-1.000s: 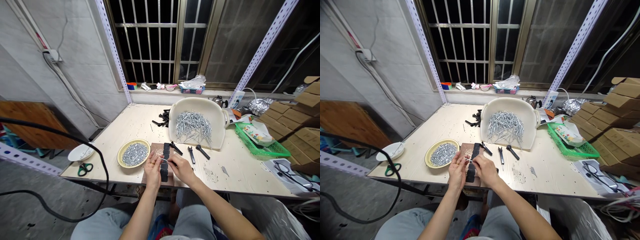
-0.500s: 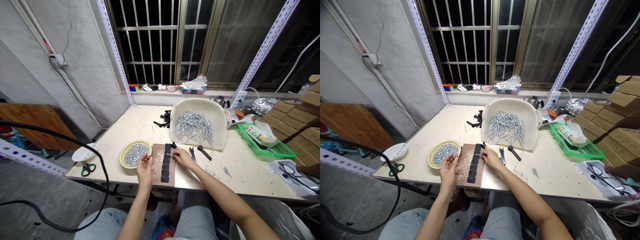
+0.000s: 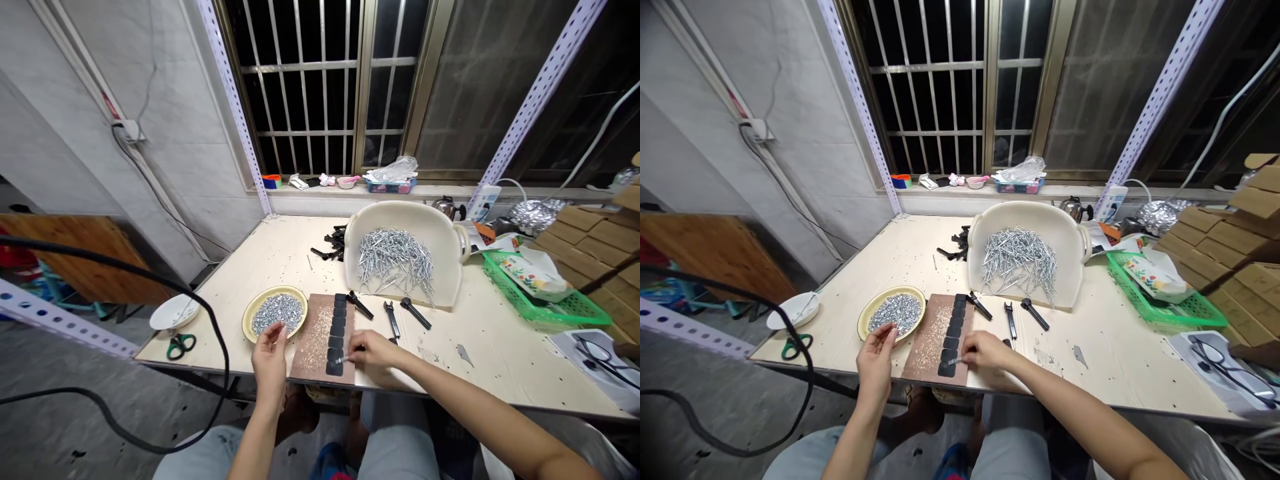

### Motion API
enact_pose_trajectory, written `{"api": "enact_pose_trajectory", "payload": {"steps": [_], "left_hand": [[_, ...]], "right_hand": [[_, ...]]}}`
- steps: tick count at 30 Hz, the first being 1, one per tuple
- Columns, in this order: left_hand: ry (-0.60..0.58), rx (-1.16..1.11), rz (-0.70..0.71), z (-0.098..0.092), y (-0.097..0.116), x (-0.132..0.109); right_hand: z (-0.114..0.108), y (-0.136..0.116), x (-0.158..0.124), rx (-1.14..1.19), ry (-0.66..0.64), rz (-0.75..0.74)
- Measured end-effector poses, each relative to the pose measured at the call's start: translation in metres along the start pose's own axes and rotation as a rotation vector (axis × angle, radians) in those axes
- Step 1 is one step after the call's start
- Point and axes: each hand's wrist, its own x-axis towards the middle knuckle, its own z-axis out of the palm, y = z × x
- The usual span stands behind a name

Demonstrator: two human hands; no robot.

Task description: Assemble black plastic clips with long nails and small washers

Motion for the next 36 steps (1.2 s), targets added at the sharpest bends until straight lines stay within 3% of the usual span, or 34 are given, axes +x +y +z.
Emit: {"api": "enact_pose_trajectory", "payload": {"steps": [4, 7, 10, 12, 15, 19, 21, 23, 25, 27, 31, 33, 36], "left_hand": [[-0.096, 0.016, 0.014, 0.000, -0.003, -0.001], [-0.060, 0.133, 0.064, -0.003, -0.006, 0.010], [-0.030, 0.403, 0.155, -0.008, -0.009, 0.039], [-0.084, 0.717, 0.228, -0.010, -0.012, 0.064], [-0.172, 1.079, 0.270, -0.011, -0.019, 0.094], [-0.249, 1.195, 0.235, -0.009, -0.027, 0.110], [-0.274, 1.250, 0.233, -0.008, -0.028, 0.110], [-0.290, 1.297, 0.236, -0.006, -0.026, 0.109], [-0.288, 1.342, 0.237, -0.005, -0.023, 0.107], [-0.264, 1.385, 0.237, -0.005, -0.019, 0.105], [-0.266, 1.438, 0.260, -0.009, -0.016, 0.103], [-0.309, 1.447, 0.274, -0.011, -0.017, 0.103], [-0.331, 1.444, 0.266, -0.012, -0.020, 0.104]], "right_hand": [[-0.004, 0.009, 0.011, -0.110, 0.257, 0.176], [-0.003, 0.007, 0.016, -0.092, 0.206, 0.148], [-0.004, -0.005, 0.004, -0.022, 0.087, 0.076], [-0.015, -0.011, -0.021, 0.064, 0.013, 0.062], [-0.046, -0.010, -0.088, 0.154, -0.135, 0.165], [-0.088, 0.001, -0.190, 0.166, -0.583, 0.560], [-0.097, 0.003, -0.211, 0.042, -0.600, 0.683], [-0.099, 0.002, -0.201, -0.105, -0.416, 0.612], [-0.095, 0.004, -0.166, -0.245, -0.168, 0.412], [-0.088, 0.012, -0.125, -0.417, -0.032, 0.218], [-0.072, 0.041, -0.070, -0.651, -0.142, -0.113], [-0.068, 0.054, -0.062, -0.691, -0.214, -0.240], [-0.069, 0.056, -0.062, -0.736, -0.181, -0.328]]}}
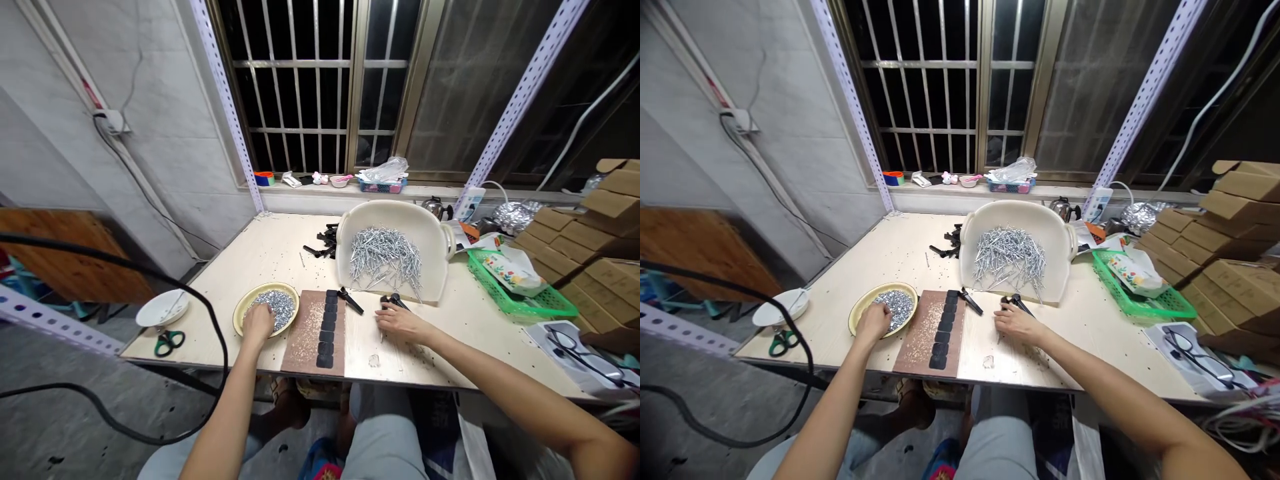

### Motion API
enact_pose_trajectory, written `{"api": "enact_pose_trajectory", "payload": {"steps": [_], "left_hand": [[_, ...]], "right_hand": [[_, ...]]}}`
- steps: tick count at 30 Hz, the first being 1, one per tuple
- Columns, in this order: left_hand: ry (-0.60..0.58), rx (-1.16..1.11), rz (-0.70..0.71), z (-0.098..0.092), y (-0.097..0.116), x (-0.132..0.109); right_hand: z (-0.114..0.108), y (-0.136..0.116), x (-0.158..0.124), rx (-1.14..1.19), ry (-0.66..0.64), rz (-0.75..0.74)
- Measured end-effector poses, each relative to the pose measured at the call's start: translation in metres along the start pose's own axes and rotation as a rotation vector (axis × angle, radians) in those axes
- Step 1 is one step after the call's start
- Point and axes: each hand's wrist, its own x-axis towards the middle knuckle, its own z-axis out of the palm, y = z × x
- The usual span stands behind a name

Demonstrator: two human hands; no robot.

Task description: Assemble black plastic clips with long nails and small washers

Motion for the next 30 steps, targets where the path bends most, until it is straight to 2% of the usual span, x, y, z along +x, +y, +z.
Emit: {"api": "enact_pose_trajectory", "payload": {"steps": [2, 6, 11, 15, 22, 26, 30], "left_hand": [[0.008, -0.017, -0.014, 0.001, 0.000, 0.000], [0.051, -0.074, -0.025, 0.003, 0.000, -0.001], [0.067, -0.206, -0.034, 0.005, 0.001, -0.001], [0.141, -0.394, -0.071, 0.002, 0.001, -0.002], [0.290, -0.915, -0.219, -0.006, 0.010, -0.016], [0.229, -1.228, -0.264, -0.003, 0.039, -0.038], [0.140, -1.787, -0.358, 0.001, 0.072, -0.066]], "right_hand": [[-0.008, -0.008, 0.002, -0.012, 0.079, 0.046], [-0.027, -0.036, 0.017, 0.064, 0.206, 0.232], [-0.036, -0.071, 0.048, 0.212, 0.278, 0.370], [-0.038, -0.089, 0.068, 0.332, 0.322, 0.413], [-0.037, -0.105, 0.095, 0.421, 0.379, 0.477], [-0.046, -0.118, 0.118, 0.387, 0.416, 0.495], [-0.056, -0.132, 0.138, 0.261, 0.416, 0.553]]}}
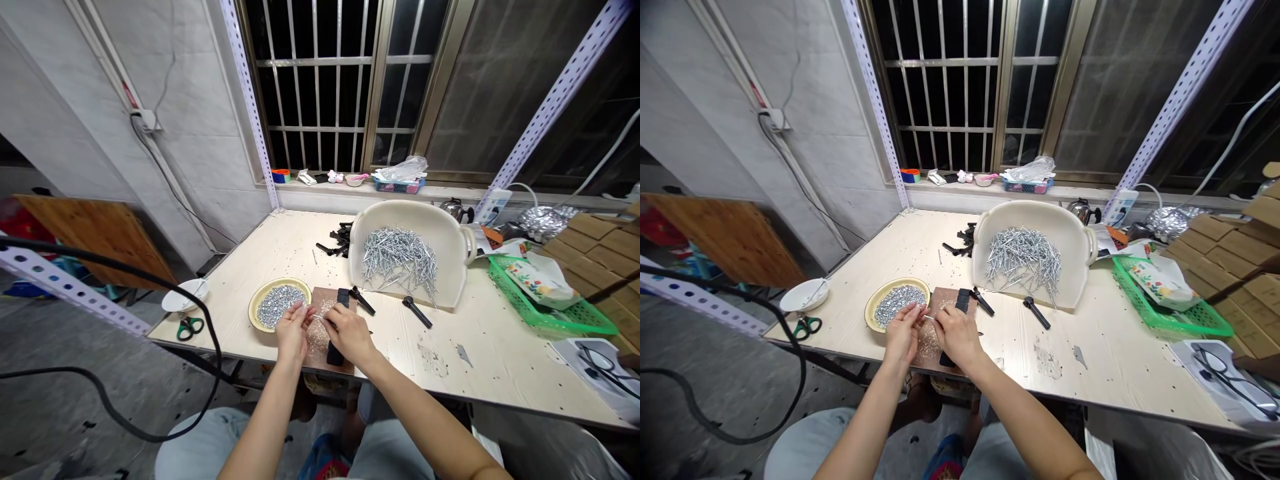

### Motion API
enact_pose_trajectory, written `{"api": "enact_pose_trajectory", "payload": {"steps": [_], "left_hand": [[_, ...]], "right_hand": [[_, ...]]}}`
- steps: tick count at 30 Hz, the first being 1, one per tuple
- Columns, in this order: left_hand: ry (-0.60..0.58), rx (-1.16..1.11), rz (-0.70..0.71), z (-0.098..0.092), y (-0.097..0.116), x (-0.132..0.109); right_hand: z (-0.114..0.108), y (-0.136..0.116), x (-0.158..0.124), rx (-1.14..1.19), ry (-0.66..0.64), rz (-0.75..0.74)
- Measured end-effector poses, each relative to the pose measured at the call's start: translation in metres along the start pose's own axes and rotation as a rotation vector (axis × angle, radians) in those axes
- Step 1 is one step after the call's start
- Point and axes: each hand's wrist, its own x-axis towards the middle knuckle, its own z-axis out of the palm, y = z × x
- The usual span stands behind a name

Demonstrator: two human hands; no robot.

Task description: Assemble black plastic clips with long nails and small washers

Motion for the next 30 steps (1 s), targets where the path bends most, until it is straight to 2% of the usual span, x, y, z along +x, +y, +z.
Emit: {"api": "enact_pose_trajectory", "payload": {"steps": [2, 6, 9, 16, 23, 26, 30], "left_hand": [[-0.002, -0.120, -0.020, 0.007, -0.005, -0.012], [0.030, -0.090, 0.076, 0.012, -0.010, -0.022], [0.032, -0.032, 0.135, 0.012, -0.013, -0.024], [0.075, -0.034, 0.144, 0.016, -0.018, -0.022], [0.082, 0.024, 0.215, 0.014, -0.025, -0.023], [0.078, -0.005, 0.208, 0.014, -0.024, -0.024], [0.048, -0.073, 0.101, 0.015, -0.021, -0.024]], "right_hand": [[0.002, -0.006, 0.003, -0.045, 0.004, 0.018], [0.006, -0.007, 0.002, -0.090, 0.009, 0.065], [0.007, -0.003, 0.000, -0.103, 0.005, 0.076], [0.003, 0.000, -0.002, -0.100, -0.016, 0.082], [0.006, 0.001, -0.002, -0.111, -0.032, 0.086], [0.006, 0.002, -0.002, -0.123, -0.027, 0.091], [0.004, 0.003, -0.004, -0.114, -0.018, 0.064]]}}
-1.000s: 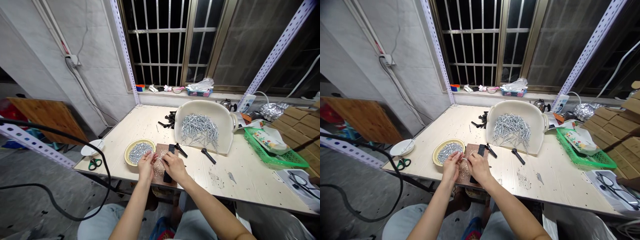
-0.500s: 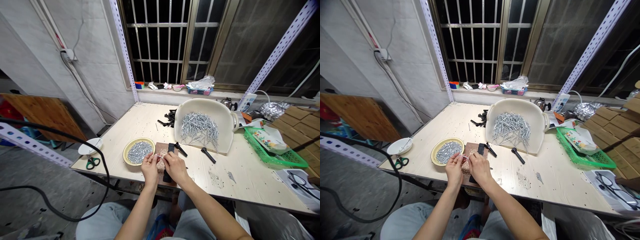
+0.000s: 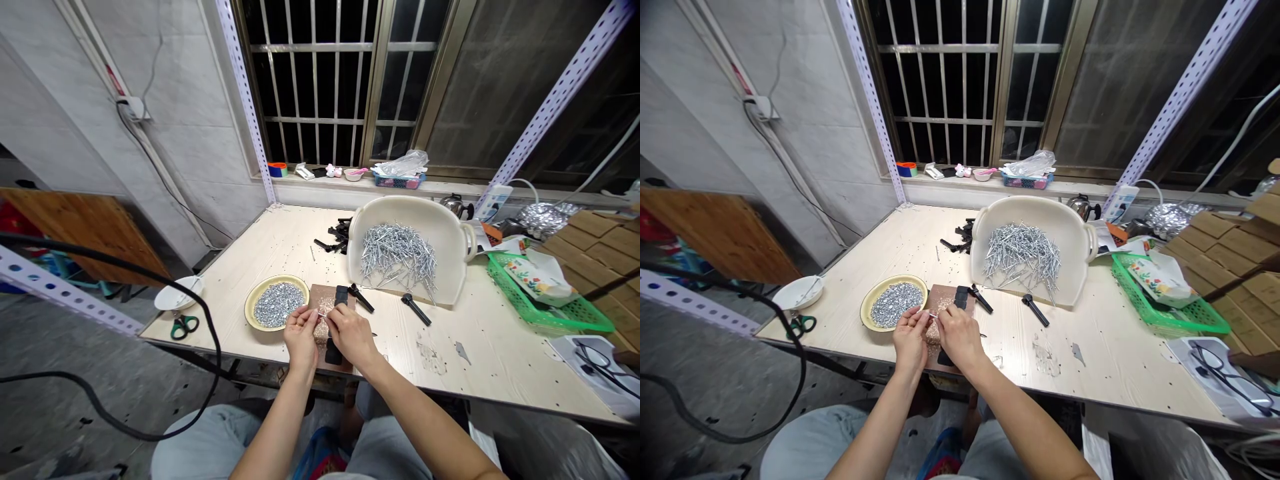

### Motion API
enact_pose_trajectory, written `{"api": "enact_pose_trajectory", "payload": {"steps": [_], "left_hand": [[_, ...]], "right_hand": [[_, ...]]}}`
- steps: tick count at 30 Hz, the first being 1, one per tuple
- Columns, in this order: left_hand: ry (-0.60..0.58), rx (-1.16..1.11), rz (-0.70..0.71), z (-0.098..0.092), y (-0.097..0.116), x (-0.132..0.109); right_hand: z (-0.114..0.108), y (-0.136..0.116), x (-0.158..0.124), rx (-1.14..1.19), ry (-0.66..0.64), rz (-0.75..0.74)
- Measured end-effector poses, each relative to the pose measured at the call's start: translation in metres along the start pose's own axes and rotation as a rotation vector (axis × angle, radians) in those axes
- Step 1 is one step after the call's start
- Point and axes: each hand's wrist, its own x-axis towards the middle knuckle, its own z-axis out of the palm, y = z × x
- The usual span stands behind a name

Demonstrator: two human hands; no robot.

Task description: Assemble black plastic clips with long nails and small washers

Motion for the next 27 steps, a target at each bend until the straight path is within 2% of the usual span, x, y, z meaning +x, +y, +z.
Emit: {"api": "enact_pose_trajectory", "payload": {"steps": [2, 7, 13, 23, 27], "left_hand": [[-0.019, -0.017, -0.030, 0.000, 0.001, 0.000], [-0.060, 0.052, 0.061, -0.001, 0.002, -0.001], [-0.104, 0.110, 0.056, -0.001, 0.003, -0.003], [-0.049, 0.148, 0.126, 0.001, -0.003, -0.009], [-0.053, 0.082, 0.059, 0.004, -0.001, -0.009]], "right_hand": [[-0.001, 0.002, -0.001, 0.005, 0.004, -0.011], [-0.003, 0.006, -0.004, 0.025, 0.017, -0.040], [-0.003, 0.012, -0.008, 0.034, 0.044, -0.037], [0.000, 0.013, -0.015, 0.031, 0.051, 0.004], [0.001, 0.014, -0.017, 0.075, 0.075, 0.010]]}}
